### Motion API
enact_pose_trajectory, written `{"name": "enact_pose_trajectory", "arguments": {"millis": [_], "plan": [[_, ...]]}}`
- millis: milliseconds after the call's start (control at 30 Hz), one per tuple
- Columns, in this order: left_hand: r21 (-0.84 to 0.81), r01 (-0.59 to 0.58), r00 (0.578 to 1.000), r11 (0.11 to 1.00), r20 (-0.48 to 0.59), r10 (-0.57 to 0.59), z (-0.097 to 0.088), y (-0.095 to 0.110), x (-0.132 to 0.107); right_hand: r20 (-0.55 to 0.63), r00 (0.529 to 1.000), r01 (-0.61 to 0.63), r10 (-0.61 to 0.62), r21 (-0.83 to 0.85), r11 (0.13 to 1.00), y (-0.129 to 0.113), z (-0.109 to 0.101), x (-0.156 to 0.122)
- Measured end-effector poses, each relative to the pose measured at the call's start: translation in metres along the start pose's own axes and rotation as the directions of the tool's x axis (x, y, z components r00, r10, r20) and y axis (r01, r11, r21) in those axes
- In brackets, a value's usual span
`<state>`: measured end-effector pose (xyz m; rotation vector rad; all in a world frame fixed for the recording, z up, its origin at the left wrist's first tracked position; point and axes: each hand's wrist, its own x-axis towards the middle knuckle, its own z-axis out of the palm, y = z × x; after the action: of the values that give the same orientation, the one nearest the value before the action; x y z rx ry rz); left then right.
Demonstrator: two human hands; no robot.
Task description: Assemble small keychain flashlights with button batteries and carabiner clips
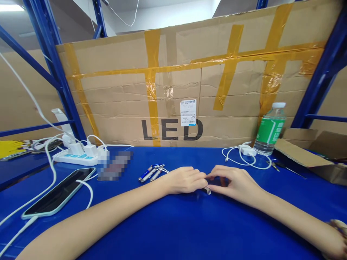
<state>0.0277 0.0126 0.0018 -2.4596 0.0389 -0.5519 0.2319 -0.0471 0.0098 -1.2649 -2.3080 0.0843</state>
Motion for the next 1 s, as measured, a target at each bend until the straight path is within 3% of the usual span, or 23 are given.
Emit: {"name": "enact_pose_trajectory", "arguments": {"millis": [133,300,467,600,833,1000], "plan": [[0.039,-0.047,0.998,0.998,-0.046,0.049,0.000,0.000,0.000,0.054,0.998,-0.036,0.030,0.106,0.994,-0.003,0.002,0.001],[0.057,-0.099,0.978,0.993,-0.178,0.107,-0.004,0.002,0.004,0.085,0.994,-0.084,0.064,0.254,0.964,-0.007,0.002,0.001],[0.069,-0.124,0.982,0.990,-0.133,0.132,-0.001,0.001,0.004,0.102,0.992,-0.104,0.073,0.337,0.936,-0.009,0.001,0.000],[0.049,-0.108,0.990,0.993,-0.082,0.111,0.003,-0.001,0.003,0.090,0.992,-0.107,0.083,0.303,0.947,-0.003,0.002,0.001],[0.000,0.055,0.998,0.999,-0.044,-0.055,0.009,-0.002,0.002,0.000,0.999,-0.042,0.042,0.197,0.980,0.011,0.000,0.001],[-0.055,0.070,0.997,0.996,-0.027,-0.072,0.007,-0.002,0.004,0.004,1.000,-0.017,0.017,0.137,0.990,0.011,-0.002,0.001]]}}
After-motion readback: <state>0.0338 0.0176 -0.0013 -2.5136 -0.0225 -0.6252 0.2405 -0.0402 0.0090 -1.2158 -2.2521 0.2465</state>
